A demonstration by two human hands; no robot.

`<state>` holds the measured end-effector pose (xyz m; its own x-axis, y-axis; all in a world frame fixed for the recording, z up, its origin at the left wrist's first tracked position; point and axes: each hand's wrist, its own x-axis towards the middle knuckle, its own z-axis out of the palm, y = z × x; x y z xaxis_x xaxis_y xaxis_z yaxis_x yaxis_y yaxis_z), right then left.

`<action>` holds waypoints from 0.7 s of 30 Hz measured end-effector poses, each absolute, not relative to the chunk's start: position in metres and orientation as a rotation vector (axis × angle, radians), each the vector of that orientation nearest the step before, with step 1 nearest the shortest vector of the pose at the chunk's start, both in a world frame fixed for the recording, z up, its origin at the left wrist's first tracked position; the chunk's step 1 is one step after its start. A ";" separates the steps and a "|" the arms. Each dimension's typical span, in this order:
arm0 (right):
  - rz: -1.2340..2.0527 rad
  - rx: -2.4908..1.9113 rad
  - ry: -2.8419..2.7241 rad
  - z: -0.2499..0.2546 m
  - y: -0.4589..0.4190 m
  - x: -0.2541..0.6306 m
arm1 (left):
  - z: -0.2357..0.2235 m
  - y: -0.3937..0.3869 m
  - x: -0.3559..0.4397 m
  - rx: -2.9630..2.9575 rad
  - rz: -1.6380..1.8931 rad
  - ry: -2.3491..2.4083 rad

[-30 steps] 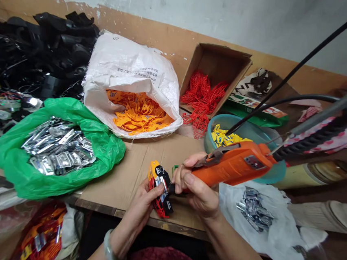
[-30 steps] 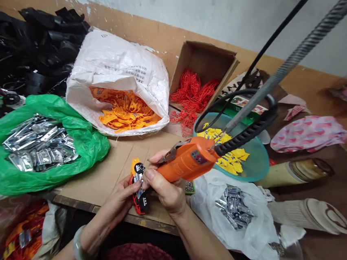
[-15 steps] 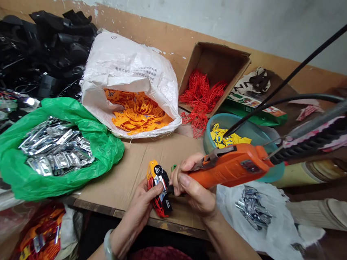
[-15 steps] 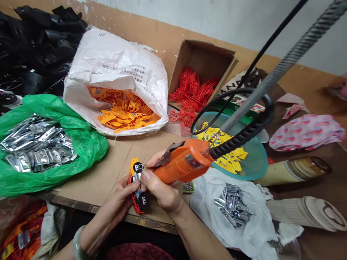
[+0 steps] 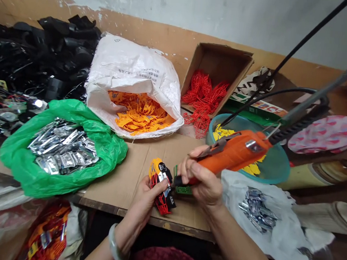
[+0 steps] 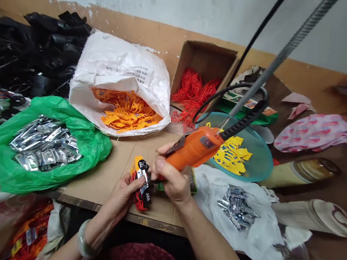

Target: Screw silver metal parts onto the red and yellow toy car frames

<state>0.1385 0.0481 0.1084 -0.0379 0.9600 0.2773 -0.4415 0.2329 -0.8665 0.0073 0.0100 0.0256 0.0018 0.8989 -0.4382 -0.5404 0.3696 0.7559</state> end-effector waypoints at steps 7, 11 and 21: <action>0.718 -1.065 -1.200 0.100 0.062 0.159 | 0.024 0.021 -0.020 0.718 1.304 1.455; 0.524 -1.145 -1.168 0.072 0.034 0.149 | 0.023 0.017 -0.024 0.741 1.285 1.423; 0.998 -1.019 -1.840 0.067 0.012 0.144 | 0.021 -0.003 -0.023 0.329 1.121 1.008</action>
